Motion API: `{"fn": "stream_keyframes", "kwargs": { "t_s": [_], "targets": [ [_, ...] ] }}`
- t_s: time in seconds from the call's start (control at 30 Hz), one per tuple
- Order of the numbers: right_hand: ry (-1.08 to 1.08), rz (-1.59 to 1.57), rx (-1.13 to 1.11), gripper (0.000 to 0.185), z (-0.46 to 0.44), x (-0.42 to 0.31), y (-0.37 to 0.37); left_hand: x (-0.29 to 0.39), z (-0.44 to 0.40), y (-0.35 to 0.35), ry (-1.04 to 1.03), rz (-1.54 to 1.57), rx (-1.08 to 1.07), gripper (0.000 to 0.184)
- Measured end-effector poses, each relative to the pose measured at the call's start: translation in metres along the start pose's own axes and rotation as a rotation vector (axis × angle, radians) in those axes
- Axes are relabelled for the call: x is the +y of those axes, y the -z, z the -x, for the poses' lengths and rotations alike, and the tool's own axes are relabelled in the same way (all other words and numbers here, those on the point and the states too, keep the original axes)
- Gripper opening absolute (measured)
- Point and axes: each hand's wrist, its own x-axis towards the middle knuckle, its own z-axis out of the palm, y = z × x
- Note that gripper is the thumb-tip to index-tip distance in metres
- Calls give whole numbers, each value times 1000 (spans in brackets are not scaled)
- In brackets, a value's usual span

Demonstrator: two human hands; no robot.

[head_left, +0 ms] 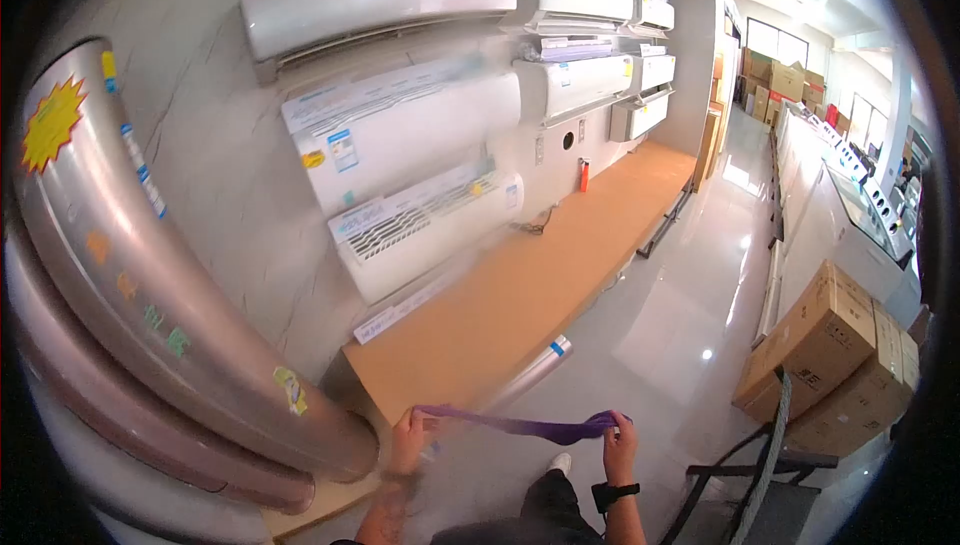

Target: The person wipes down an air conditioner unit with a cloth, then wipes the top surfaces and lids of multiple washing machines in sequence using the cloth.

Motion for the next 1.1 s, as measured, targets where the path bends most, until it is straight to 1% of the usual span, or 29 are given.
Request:
{"fn": "stream_keyframes", "kwargs": {
  "t_s": [0.07,0.1,0.13,0.17,0.2,0.23,0.27,0.3,0.37,0.4,0.47,0.53,0.57,0.6,0.63,0.67,0.7,0.73,0.77,0.8,0.83,0.93,0.97,1.03,1.1],
  "targets": [
    [114,97,-40,28,-5,-14,18,-2,25,-18,35,106,48,34],
    [191,123,-55,28,-105,18,26,24,-39,-95,-13,76,84,33],
    [226,66,-58,28,-111,25,-29,52,-69,-66,-85,-42,138,32],
    [300,85,-66,28,-139,35,-41,60,-86,-82,-137,-79,178,31],
    [245,78,-111,28,-137,45,-32,43,-63,-95,-106,-130,223,31],
    [212,60,-140,28,-150,49,-33,35,-57,-101,-103,-177,269,30],
    [209,23,-145,28,-179,43,-49,42,-76,-101,-144,-217,317,29],
    [213,7,-154,28,-202,36,-60,47,-94,-102,-170,-159,312,28],
    [203,15,-197,28,-228,27,-67,36,-120,-109,-178,-28,297,26],
    [192,-44,-197,29,-244,22,-78,17,-144,-100,-158,-87,339,26],
    [157,-147,-197,32,-269,11,-100,37,-165,-110,56,-349,625,26],
    [369,-164,-108,34,-311,12,-144,92,-179,-111,6,-439,674,27],
    [383,-169,-130,35,-332,3,-161,127,-182,-98,-154,-397,586,27],
    [400,-173,-153,37,-355,-12,-178,138,-199,-85,-208,-361,577,27],
    [470,-180,-156,38,-379,-30,-195,142,-219,-74,-262,-318,572,31],
    [549,-189,-159,39,-404,-53,-212,148,-245,-63,-350,-397,607,33],
    [507,-220,-269,43,-417,-91,-213,155,-264,-52,-432,-477,641,35],
    [479,-252,-364,46,-436,-131,-216,167,-282,-43,-445,-414,607,39],
    [616,-206,-337,50,-468,-154,-236,184,-312,-42,-482,-333,580,43],
    [741,-157,-328,54,-491,-167,-258,211,-334,-43,-548,-377,590,47],
    [849,-111,-327,57,-504,-175,-276,237,-347,-39,-598,-436,598,52],
    [1118,-86,-424,67,-567,-235,-325,304,-413,-20,-864,-679,734,61],
    [1107,6,-434,68,-585,-252,-344,321,-436,-10,-938,-780,780,63],
    [1048,198,-469,70,-617,-272,-384,368,-458,-5,-790,-965,838,65],
    [1096,231,-457,70,-645,-285,-419,384,-500,14,-861,-1266,1101,65]
  ]
}}
